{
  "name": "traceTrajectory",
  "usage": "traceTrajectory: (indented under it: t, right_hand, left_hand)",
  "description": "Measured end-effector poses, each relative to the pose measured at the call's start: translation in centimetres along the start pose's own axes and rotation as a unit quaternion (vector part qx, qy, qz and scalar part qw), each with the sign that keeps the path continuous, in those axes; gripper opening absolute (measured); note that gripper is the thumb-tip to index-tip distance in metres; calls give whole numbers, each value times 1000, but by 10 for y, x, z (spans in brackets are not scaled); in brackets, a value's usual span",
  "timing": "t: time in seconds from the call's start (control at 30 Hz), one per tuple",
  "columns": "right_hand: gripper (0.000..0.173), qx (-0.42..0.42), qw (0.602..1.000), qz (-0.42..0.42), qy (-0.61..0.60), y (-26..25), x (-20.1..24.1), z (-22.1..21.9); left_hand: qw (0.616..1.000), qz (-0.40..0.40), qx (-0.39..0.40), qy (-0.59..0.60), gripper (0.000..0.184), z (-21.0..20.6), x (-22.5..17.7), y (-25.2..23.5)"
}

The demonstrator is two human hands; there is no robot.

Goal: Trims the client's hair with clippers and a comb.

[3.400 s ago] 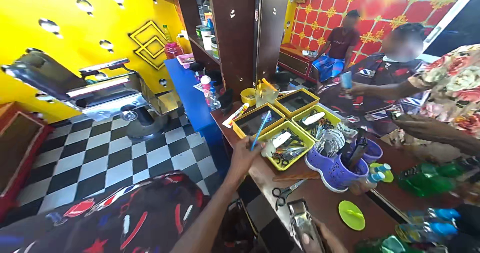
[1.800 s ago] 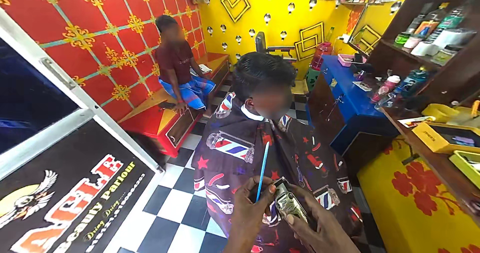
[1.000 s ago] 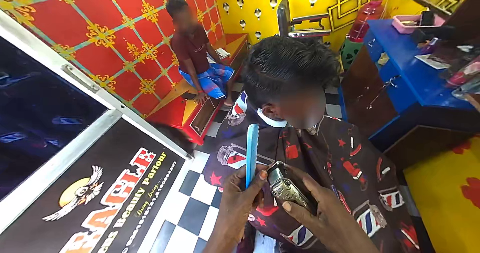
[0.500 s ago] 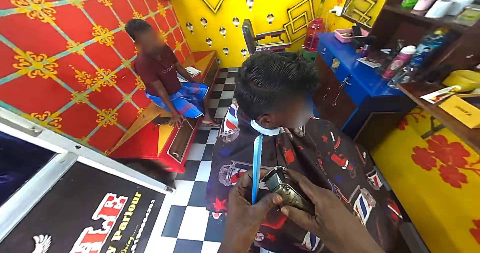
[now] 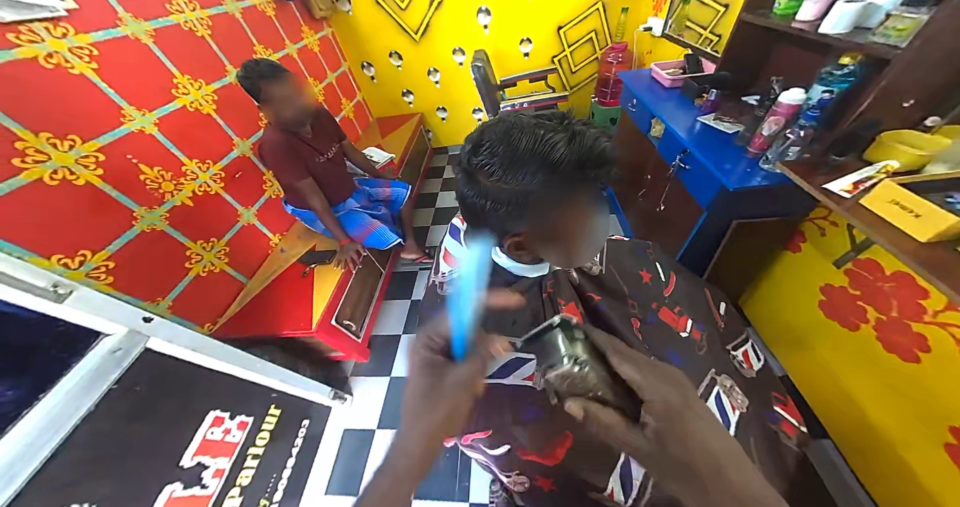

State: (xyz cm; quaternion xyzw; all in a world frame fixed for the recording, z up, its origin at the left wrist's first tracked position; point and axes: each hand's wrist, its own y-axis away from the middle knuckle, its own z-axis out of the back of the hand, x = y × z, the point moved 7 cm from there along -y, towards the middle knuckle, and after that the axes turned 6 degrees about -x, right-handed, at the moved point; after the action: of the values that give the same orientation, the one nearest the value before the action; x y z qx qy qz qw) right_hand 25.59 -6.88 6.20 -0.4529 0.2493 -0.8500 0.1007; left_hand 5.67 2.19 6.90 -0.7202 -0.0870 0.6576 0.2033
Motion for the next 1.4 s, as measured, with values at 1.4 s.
traceTrajectory:
  t: [1.4]
  right_hand:
    - [50,15,930,-253,-266,-91,-80,-43]
  left_hand:
    - [759,-172,309,-547,87,-108,-13,-251]
